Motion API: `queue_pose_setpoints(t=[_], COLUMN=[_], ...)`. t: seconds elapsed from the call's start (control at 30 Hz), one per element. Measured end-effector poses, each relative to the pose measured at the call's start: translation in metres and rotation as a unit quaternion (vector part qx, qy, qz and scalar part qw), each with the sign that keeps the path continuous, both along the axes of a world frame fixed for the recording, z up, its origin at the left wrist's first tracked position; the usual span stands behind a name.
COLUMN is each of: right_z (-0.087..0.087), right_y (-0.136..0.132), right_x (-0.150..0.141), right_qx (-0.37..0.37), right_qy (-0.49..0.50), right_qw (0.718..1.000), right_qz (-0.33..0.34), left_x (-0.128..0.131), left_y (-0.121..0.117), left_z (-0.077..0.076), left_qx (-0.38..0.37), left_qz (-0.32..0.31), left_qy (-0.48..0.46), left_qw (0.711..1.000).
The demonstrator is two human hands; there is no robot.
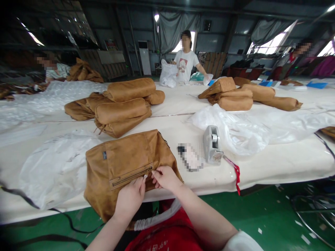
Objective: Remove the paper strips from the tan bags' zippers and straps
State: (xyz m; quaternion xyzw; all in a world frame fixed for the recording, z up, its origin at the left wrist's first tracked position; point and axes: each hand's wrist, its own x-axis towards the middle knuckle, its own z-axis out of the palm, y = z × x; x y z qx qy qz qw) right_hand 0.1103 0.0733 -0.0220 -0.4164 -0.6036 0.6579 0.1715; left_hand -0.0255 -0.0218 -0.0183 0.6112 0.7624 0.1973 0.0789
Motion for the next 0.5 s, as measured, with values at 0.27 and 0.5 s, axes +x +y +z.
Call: queue_pose_setpoints(t=[0.27, 0.5], right_z=[0.008, -0.007], right_y=[-0.009, -0.021], right_x=[-0.006, -0.008], right_qx=[-0.011, -0.026], right_qy=[0.0, 0.076], right_qw=[0.998, 0.997], right_qz=[0.054, 0.006], left_x=[0.008, -0.002], left_y=[-0.003, -0.006], left_z=[-0.004, -0.011], left_qx=[-0.065, 0.034], left_qz=[-0.056, -0.008], left_qy=[0.152, -0.082], left_qw=[0.985, 0.996])
